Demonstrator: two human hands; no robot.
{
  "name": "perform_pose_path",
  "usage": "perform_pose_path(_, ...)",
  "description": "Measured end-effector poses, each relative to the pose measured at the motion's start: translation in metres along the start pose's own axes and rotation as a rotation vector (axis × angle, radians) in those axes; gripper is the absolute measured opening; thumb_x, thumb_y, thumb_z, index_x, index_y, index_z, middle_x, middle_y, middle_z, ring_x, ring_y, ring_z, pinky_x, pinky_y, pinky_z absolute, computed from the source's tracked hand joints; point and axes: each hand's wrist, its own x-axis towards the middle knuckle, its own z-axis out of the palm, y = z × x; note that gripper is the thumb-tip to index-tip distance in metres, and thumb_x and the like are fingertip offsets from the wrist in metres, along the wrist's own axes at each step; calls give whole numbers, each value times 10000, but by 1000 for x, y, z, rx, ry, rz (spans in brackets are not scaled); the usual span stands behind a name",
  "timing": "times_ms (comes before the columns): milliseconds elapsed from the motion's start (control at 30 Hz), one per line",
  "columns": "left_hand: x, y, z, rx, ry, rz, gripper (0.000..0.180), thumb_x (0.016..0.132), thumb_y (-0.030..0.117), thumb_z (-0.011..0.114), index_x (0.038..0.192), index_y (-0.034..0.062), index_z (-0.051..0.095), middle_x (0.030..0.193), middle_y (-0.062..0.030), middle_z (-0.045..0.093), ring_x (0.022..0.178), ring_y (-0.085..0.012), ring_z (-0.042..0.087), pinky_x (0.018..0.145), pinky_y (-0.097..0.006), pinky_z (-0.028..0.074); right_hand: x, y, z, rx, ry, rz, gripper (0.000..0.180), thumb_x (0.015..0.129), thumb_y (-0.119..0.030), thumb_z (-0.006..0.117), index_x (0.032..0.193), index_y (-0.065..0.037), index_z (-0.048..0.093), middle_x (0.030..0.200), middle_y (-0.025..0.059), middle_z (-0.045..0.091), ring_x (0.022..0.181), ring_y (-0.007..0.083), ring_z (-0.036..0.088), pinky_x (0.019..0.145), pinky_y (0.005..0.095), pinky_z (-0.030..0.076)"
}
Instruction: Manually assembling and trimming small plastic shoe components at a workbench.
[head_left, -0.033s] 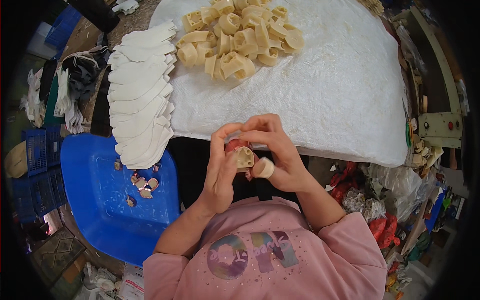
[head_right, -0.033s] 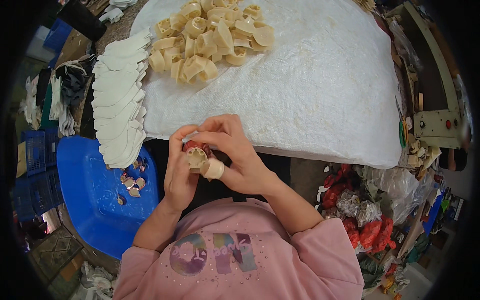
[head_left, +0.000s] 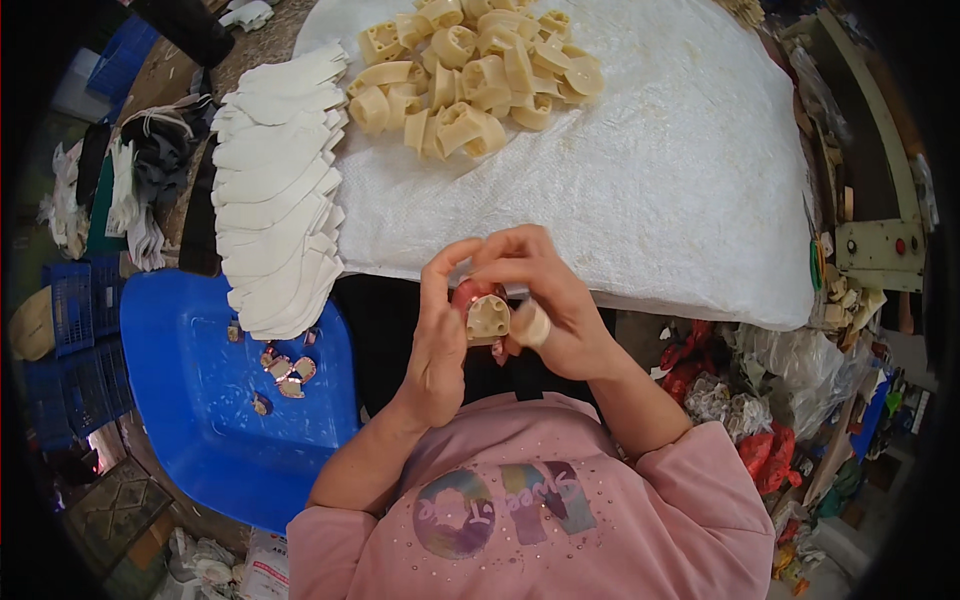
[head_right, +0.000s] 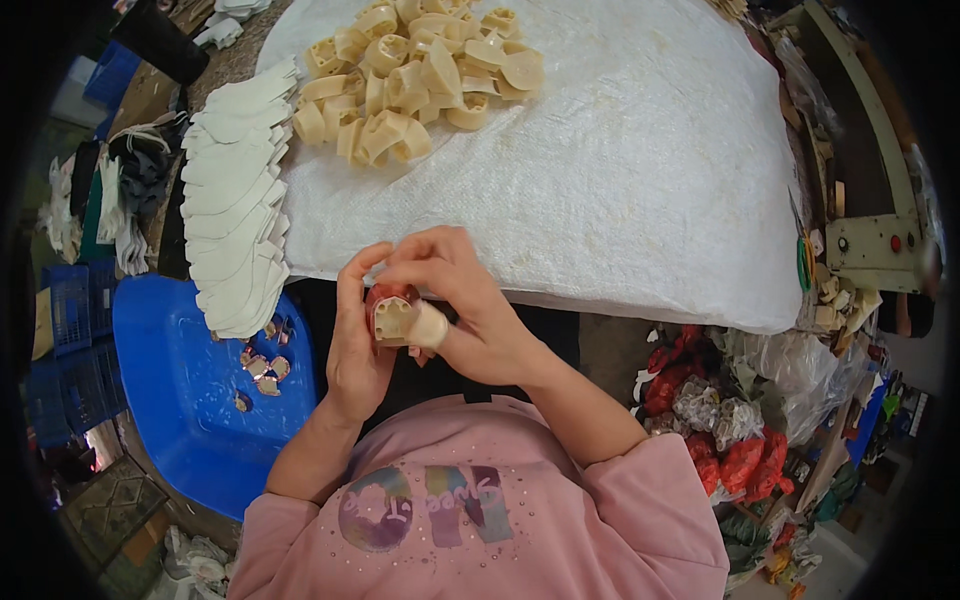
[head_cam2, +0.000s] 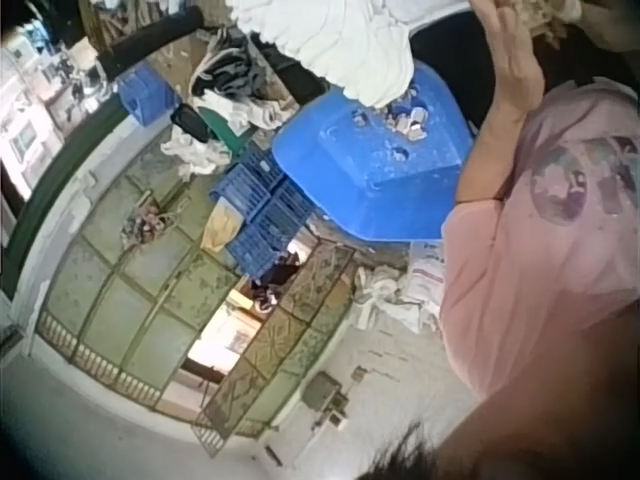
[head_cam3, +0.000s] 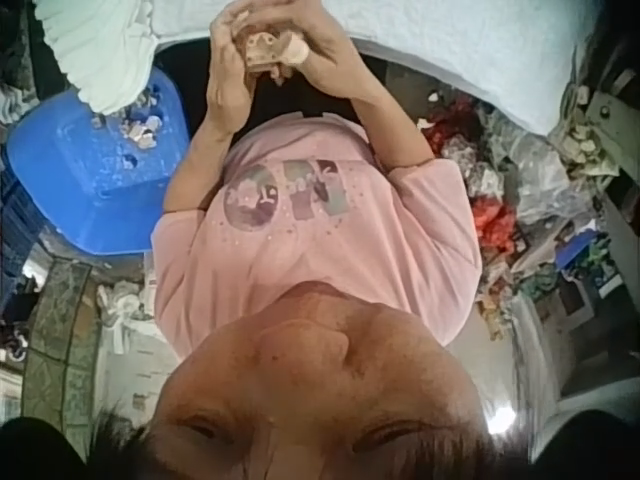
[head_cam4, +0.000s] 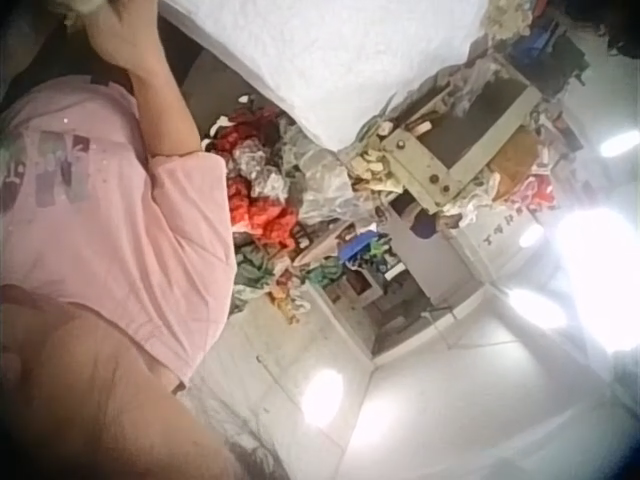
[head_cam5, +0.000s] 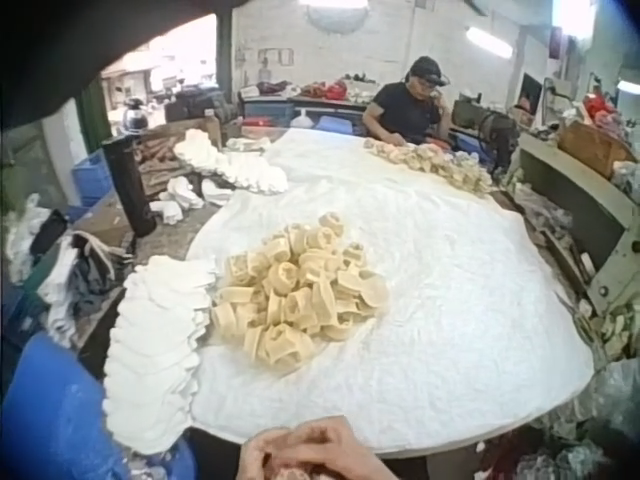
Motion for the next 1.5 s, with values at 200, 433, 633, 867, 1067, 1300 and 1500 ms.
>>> perform_pose_path(200, 5, 3, 14, 372, 44, 191, 715, 939, 533, 242, 1343, -57, 230, 1101, -134, 485, 934, -154, 514, 792, -258, 428, 15, 4, -4, 375, -152, 423, 136, 893, -157, 520, 909, -22, 516, 1034, 105, 507, 512, 95, 552, 355, 192, 452)
perform_pose_path(433, 3, -3, 17, 401, 203, 261, 496, 975, 360, 258, 1229, -52, 370, 1159, -122, 449, 912, -114, 470, 782, -241, 399, 3, 20, 13, 78, -40, -5, 197, 917, -209, 493, 1021, -49, 543, 1014, 105, 511, 971, 245, 452, 858, 341, 359)
perform_pose_path(633, 17, -3, 15, 362, 314, 320, 336, 935, 156, 308, 1198, -28, 406, 1112, -84, 464, 881, -86, 456, 787, -232, 381, -7, 23, 25, 134, 17, -37, 328, 938, -175, 399, 1237, -56, 465, 1098, 134, 475, 1007, 250, 453, 898, 312, 346)
perform_pose_path(867, 12, -8, 16, 400, 298, 364, 372, 934, 193, 335, 1237, -17, 379, 1102, -99, 469, 905, -120, 474, 793, -251, 397, -1, 19, 26, -72, 73, -200, 319, 918, -133, 397, 1207, -35, 487, 1080, 110, 478, 970, 230, 483, 865, 303, 376)
perform_pose_path(1067, 7, -9, -1, 101, 60, 126, 580, 932, 313, 426, 1381, 29, 193, 1104, -100, 464, 958, -144, 483, 804, -245, 407, -2, 16, 18, 312, 50, 142, 345, 950, -250, 403, 1214, -49, 496, 1057, 65, 492, 917, 145, 484, 795, 265, 395)
perform_pose_path(1300, 7, -7, -1, 558, 122, 358, 624, 957, 392, 376, 1362, -57, 222, 1232, -140, 413, 1033, -166, 456, 899, -286, 372, -5, 17, 17, 335, 46, 189, 365, 962, -321, 413, 1229, -84, 490, 1044, 3, 503, 827, 59, 478, 681, 191, 395)
perform_pose_path(1500, 7, -4, -2, 533, 43, 332, 655, 954, 387, 393, 1376, -60, 167, 1246, -147, 388, 1048, -167, 442, 902, -303, 373, 7, 2, 19, 524, 99, 353, 221, 949, -226, 459, 1109, -82, 508, 989, 7, 534, 764, 52, 490, 626, 185, 415)
